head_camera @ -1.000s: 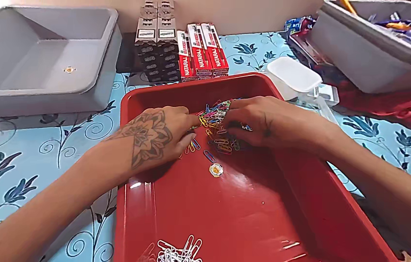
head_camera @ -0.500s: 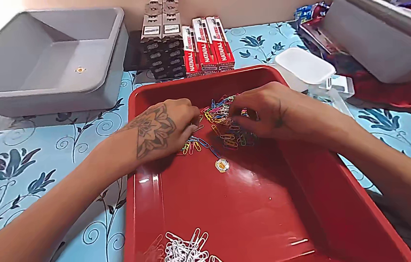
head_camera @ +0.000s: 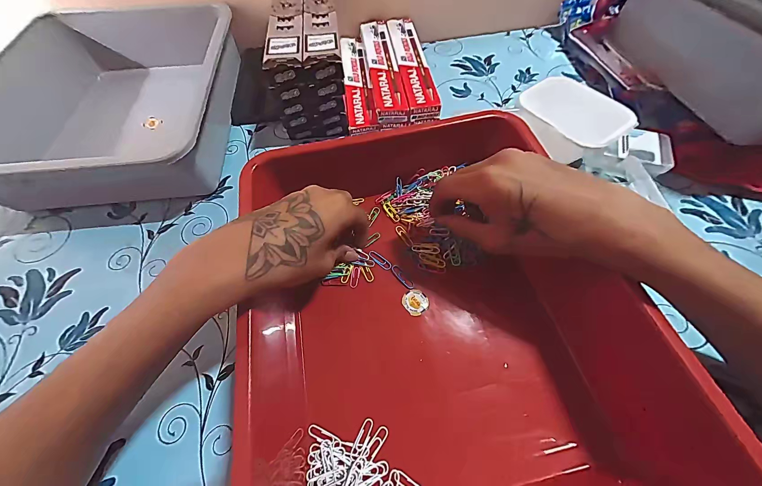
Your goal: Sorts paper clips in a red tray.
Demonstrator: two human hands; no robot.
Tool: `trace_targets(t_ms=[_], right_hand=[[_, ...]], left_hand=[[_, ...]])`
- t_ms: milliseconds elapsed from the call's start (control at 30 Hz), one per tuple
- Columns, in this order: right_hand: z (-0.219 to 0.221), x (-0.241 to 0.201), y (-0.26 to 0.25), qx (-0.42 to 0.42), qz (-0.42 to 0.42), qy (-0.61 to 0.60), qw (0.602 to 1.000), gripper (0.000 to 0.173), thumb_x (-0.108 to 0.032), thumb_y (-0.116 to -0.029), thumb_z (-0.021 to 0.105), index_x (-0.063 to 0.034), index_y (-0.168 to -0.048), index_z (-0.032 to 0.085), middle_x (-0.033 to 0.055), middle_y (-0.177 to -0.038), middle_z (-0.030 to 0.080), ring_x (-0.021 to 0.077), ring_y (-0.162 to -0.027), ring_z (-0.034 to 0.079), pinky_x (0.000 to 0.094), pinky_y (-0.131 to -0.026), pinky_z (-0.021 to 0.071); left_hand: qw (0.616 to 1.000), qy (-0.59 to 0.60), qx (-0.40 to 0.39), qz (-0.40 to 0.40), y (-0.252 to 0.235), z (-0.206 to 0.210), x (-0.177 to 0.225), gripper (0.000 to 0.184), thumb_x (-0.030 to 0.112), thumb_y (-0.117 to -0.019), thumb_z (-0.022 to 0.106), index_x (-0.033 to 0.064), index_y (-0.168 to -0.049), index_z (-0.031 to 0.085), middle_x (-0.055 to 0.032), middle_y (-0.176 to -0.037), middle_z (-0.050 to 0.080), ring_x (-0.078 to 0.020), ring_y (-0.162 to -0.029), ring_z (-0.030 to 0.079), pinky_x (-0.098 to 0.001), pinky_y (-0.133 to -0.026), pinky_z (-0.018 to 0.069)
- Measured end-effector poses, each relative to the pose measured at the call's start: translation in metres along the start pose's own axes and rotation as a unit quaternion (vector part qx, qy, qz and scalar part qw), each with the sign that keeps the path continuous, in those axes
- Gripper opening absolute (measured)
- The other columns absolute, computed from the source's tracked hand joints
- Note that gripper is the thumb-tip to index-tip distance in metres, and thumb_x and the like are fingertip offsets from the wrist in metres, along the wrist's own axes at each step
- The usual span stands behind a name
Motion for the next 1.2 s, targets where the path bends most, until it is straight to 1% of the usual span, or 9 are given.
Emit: trace_targets(t_ms=[167, 267, 400, 467, 533, 633, 767, 1033, 1200], right_hand=[[0.0, 0.0, -0.001, -0.005, 0.006, -0.002, 1.0, 0.017, -0.015, -0.0971, 0.054, -0.0095, -0.098, 0.071, 0.0023, -0.083, 0.066, 0.0141, -0.071, 0.062, 0.0337, -0.06, 0.0486], [-0.001, 0.0, -0.001, 0.001, 0.004, -0.017, 1.0, 0.015, -0.013, -0.0964, 0.056, -0.0083, -0.097, 0.071, 0.0016, -0.08, 0.064, 0.0117, -0.068, 0.059, 0.0307, -0.059, 0.0468], [-0.001, 0.0, -0.001, -0.009, 0.007, -0.018, 1.0, 0.021, -0.014, -0.0946, 0.056, -0.0136, -0.112, 0.067, -0.0043, -0.075, 0.061, 0.0066, -0.061, 0.055, 0.0268, -0.055, 0.0456], [0.0, -0.001, -0.001, -0.002, -0.017, -0.02, 1.0, 0.025, -0.013, -0.0908, 0.054, -0.0136, -0.109, 0.071, -0.0022, -0.079, 0.062, 0.0086, -0.064, 0.056, 0.0289, -0.056, 0.0453], [0.0, -0.001, 0.0, 0.004, -0.048, -0.019, 0.999, 0.026, -0.012, -0.0904, 0.052, -0.0118, -0.099, 0.076, 0.0017, -0.083, 0.064, 0.0133, -0.074, 0.062, 0.032, -0.062, 0.0484], [0.002, -0.002, 0.0, -0.006, -0.077, -0.011, 0.997, 0.028, -0.015, -0.0904, 0.05, -0.0112, -0.094, 0.077, 0.0026, -0.089, 0.067, 0.0139, -0.082, 0.065, 0.0318, -0.066, 0.051], [0.007, 0.0, -0.002, -0.042, -0.094, -0.003, 0.995, 0.022, -0.025, -0.0934, 0.06, -0.011, -0.096, 0.076, 0.0036, -0.09, 0.066, 0.0176, -0.083, 0.066, 0.0353, -0.067, 0.0532], [0.0, 0.001, 0.0, 0.031, -0.031, -0.009, 0.999, 0.02, -0.021, -0.093, 0.056, -0.0093, -0.091, 0.072, 0.0015, -0.085, 0.063, 0.0122, -0.074, 0.062, 0.0307, -0.06, 0.0483], [0.0, 0.002, 0.001, 0.03, -0.023, 0.0, 0.999, 0.022, -0.024, -0.0968, 0.06, -0.0078, -0.102, 0.074, 0.0056, -0.096, 0.066, 0.0179, -0.084, 0.066, 0.0361, -0.069, 0.0538]], left_hand=[[0.999, -0.013, -0.023, -0.029, -0.002, 0.0, 0.002, 0.009, 0.01, -0.0915, 0.073, 0.0018, -0.091, 0.07, -0.0101, -0.085, 0.063, -0.0247, -0.083, 0.064, -0.0418, -0.074, 0.0512], [0.999, 0.002, 0.034, -0.038, -0.002, -0.005, 0.005, 0.009, 0.013, -0.0925, 0.069, 0.0044, -0.09, 0.069, -0.0068, -0.083, 0.063, -0.02, -0.078, 0.063, -0.0391, -0.069, 0.0497], [0.98, 0.048, 0.139, -0.131, -0.002, -0.021, 0.01, 0.008, 0.011, -0.0949, 0.066, 0.006, -0.101, 0.069, -0.005, -0.084, 0.068, -0.0147, -0.073, 0.063, -0.0379, -0.068, 0.0509], [0.978, 0.022, 0.156, -0.137, -0.002, -0.027, 0.011, 0.014, 0.008, -0.0966, 0.061, 0.004, -0.109, 0.066, -0.0094, -0.093, 0.068, -0.0196, -0.081, 0.066, -0.042, -0.074, 0.053], [0.982, -0.011, 0.161, -0.099, 0.0, -0.028, 0.006, 0.019, 0.0, -0.0934, 0.054, 0.0002, -0.105, 0.07, -0.0161, -0.094, 0.07, -0.0287, -0.085, 0.068, -0.0489, -0.075, 0.0521], [0.989, -0.015, 0.123, -0.084, 0.001, -0.023, -0.006, 0.023, -0.006, -0.0895, 0.056, 0.0021, -0.095, 0.076, -0.0171, -0.093, 0.072, -0.0346, -0.09, 0.069, -0.0549, -0.078, 0.0498], [0.993, -0.056, 0.078, -0.075, 0.0, -0.013, -0.011, 0.011, -0.006, -0.0889, 0.061, -0.0036, -0.091, 0.071, -0.0201, -0.092, 0.069, -0.0381, -0.094, 0.068, -0.0539, -0.082, 0.0516], [0.988, -0.077, 0.018, -0.134, 0.0, -0.008, -0.006, 0.014, 0.007, -0.0968, 0.066, -0.0059, -0.096, 0.07, -0.0212, -0.101, 0.067, -0.0372, -0.102, 0.066, -0.0507, -0.088, 0.053], [0.987, -0.071, 0.01, -0.141, 0.001, -0.007, -0.005, 0.011, 0.004, -0.0967, 0.064, -0.0052, -0.096, 0.07, -0.0201, -0.101, 0.066, -0.0363, -0.101, 0.066, -0.0498, -0.088, 0.0525]])
Point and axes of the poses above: each hand's wrist, its own y-axis away from the middle knuckle, its own z-axis out of the palm, x = y × z, the point moved 3 cm from there along -y, towards the middle knuckle
